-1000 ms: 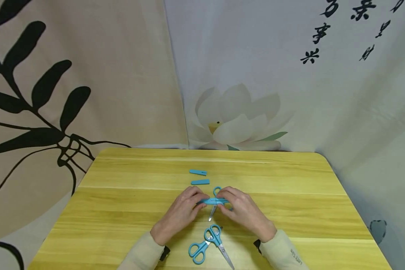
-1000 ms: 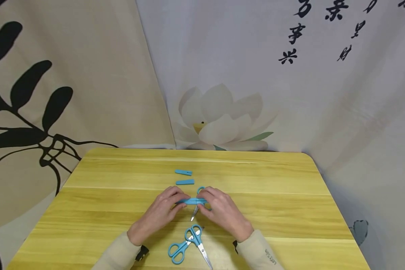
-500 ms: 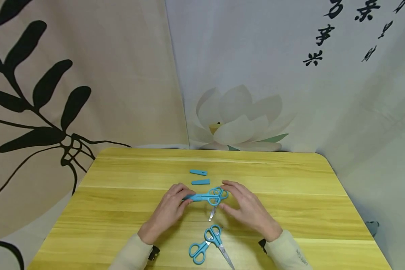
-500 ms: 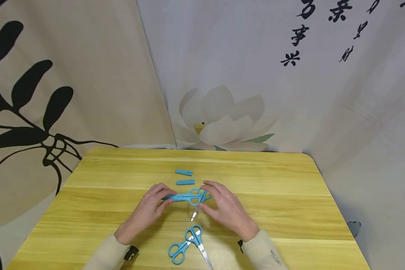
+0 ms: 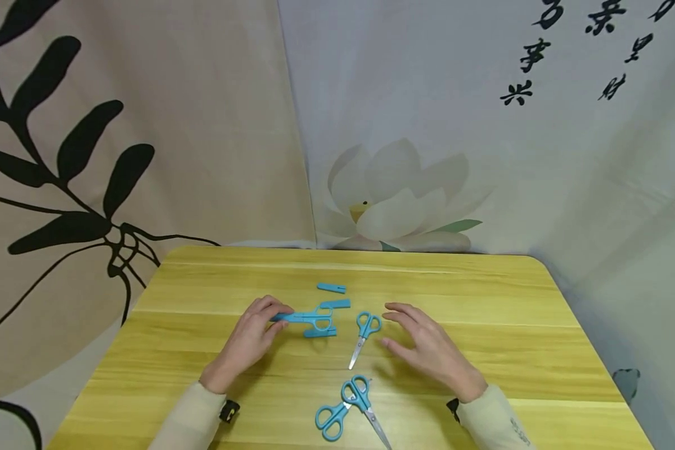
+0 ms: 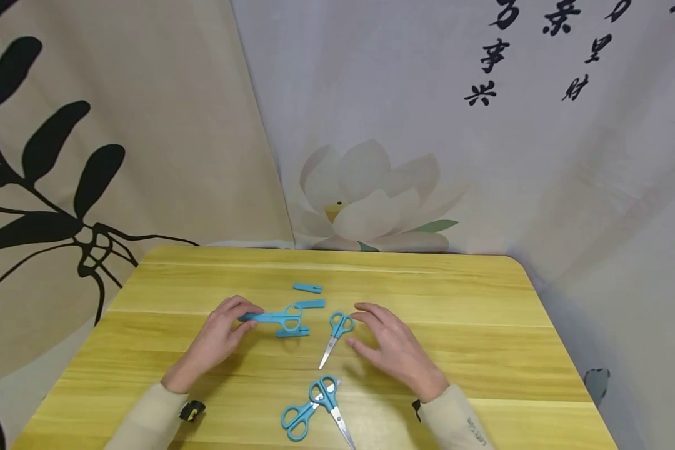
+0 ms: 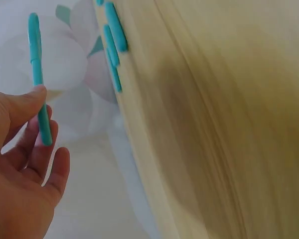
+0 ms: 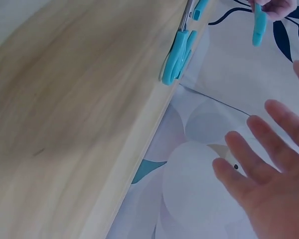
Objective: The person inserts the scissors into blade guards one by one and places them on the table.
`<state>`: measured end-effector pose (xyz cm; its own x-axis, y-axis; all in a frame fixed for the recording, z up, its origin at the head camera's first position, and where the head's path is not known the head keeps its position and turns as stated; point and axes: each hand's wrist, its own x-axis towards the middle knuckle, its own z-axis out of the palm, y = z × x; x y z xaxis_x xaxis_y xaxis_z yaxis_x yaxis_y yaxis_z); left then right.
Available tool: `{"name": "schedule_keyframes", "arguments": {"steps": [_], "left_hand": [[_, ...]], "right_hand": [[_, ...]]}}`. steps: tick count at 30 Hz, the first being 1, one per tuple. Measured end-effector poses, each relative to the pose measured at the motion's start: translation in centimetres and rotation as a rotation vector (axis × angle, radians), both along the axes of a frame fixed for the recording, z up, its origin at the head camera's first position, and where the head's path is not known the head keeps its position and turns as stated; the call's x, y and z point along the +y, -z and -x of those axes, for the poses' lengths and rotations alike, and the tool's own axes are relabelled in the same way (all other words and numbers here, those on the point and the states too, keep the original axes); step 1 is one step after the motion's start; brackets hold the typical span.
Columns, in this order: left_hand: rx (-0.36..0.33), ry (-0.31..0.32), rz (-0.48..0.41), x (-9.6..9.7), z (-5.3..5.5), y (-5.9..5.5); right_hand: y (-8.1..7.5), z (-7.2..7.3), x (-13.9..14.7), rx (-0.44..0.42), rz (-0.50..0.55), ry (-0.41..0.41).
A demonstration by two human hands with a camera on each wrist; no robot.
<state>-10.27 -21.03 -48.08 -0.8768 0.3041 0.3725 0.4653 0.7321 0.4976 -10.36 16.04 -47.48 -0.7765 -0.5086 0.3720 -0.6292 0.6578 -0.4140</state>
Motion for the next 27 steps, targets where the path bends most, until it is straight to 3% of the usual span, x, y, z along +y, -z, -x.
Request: {"name": "schedule_keyframes", "arguments": {"steps": [9,17,27], "left_hand": [[-0.025,0.008,-0.021,-2.4,1.8,1.6],[-0.126,-0.002,0.001,-4.0,3.2,2.7],[-0.234,-0.046,-0.007,-4.7,4.0,3.5]], "right_hand": [[0.2,0.1,0.9,0.003,0.024,-0.023],[0.3,0.2,1.4,0.003,0.009,-0.044],[0.4,0.3,2.0,0.042,-0.025,-0.063]]}}
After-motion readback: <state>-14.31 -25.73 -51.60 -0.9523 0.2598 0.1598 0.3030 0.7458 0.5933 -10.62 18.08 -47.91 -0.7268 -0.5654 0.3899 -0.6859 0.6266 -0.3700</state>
